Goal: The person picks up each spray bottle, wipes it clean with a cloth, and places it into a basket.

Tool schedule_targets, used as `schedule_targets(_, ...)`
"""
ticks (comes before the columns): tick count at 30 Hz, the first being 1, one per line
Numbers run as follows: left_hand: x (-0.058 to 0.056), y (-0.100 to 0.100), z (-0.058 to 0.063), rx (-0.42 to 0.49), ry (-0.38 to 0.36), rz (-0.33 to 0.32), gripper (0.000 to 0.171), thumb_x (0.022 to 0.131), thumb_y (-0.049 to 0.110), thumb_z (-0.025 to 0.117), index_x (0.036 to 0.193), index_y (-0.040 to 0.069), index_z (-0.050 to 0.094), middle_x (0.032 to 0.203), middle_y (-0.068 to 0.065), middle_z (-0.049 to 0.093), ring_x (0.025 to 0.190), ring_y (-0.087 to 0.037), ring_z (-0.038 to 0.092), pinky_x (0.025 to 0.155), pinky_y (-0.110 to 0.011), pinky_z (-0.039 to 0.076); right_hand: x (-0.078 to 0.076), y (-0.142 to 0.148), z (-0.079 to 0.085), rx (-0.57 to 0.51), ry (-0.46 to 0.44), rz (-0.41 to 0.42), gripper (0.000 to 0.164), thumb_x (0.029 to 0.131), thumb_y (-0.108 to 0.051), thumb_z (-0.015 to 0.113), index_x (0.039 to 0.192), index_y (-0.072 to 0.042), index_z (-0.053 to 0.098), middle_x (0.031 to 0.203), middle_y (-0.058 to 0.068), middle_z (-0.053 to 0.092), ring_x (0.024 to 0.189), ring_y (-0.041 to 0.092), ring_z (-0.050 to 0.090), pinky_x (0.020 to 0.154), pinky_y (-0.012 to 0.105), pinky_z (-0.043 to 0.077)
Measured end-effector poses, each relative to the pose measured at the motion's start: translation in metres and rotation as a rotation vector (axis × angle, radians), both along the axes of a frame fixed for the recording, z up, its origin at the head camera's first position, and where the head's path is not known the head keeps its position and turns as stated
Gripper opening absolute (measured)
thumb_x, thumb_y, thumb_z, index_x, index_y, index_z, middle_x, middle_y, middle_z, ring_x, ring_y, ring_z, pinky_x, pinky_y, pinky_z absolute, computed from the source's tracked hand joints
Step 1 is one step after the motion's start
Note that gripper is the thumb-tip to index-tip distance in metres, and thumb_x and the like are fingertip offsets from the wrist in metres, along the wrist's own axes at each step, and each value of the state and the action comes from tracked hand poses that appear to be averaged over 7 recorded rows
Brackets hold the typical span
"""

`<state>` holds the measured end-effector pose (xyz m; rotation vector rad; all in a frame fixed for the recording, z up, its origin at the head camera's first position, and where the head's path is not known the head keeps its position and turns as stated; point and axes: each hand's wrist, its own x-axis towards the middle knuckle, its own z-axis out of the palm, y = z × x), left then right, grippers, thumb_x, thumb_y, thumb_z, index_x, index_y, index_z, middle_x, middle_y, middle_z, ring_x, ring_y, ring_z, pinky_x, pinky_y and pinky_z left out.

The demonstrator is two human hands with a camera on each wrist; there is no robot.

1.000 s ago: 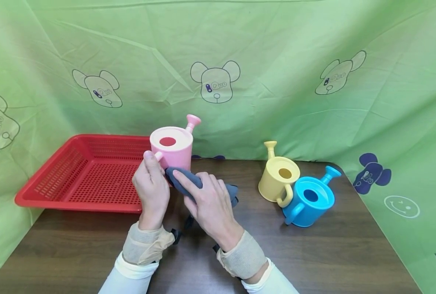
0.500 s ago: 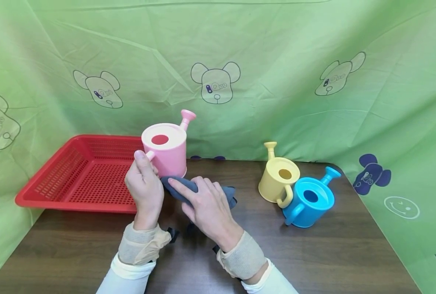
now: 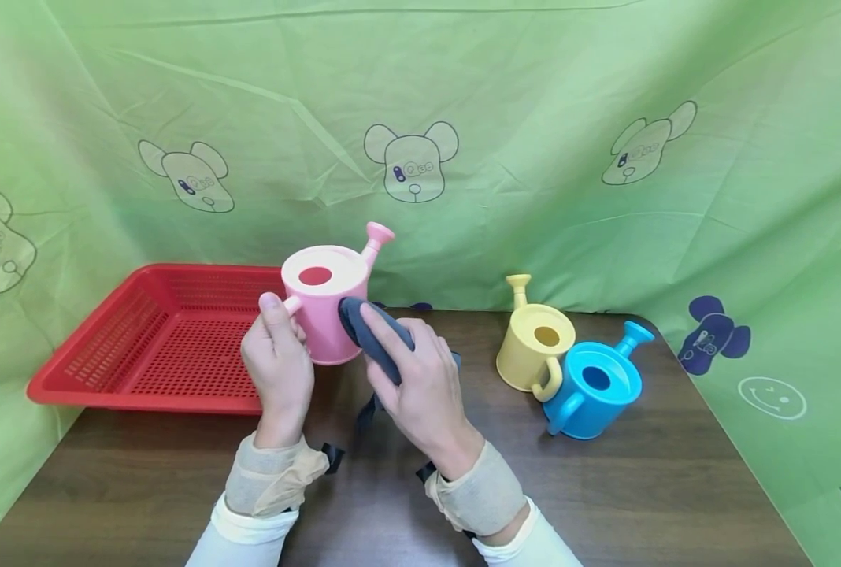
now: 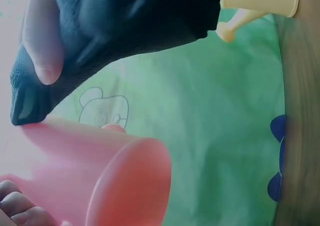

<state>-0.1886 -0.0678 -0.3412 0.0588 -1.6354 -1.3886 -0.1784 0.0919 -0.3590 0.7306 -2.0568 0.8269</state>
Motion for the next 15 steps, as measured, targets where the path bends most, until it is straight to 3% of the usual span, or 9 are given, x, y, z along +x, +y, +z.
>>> schedule_targets(4,0.0013,0.0025,-0.0002,-0.010,0.004,-0.022,0.045,0.100,0.027,0.044,0.060,0.007,0.044,0.052,-0.002,0.038,0.049,-0.014,0.037,0.047,-0.027,0.028,-0.0010,0.0004,0.0013,-0.043,0.019,-0.013,0.053,0.084,-0.024,0.064,0.136,-0.027,0.055,0.105,0.007,0.062,0.093,0.019,0.059,0.075,0.041,0.048)
schedule_targets(15,0.0022,0.0028,0.0002,0.000,-0.006,-0.041,0.045,0.100,0.028,0.043,0.061,0.007,0.044,0.052,-0.003,0.038,0.048,-0.015,0.037,0.048,-0.028,0.028,-0.0020,0.0016,-0.0024,0.031,-0.027,-0.059,0.053,0.086,-0.028,0.063,0.138,-0.031,0.053,0.106,0.007,0.061,0.094,0.018,0.058,0.072,0.042,0.047)
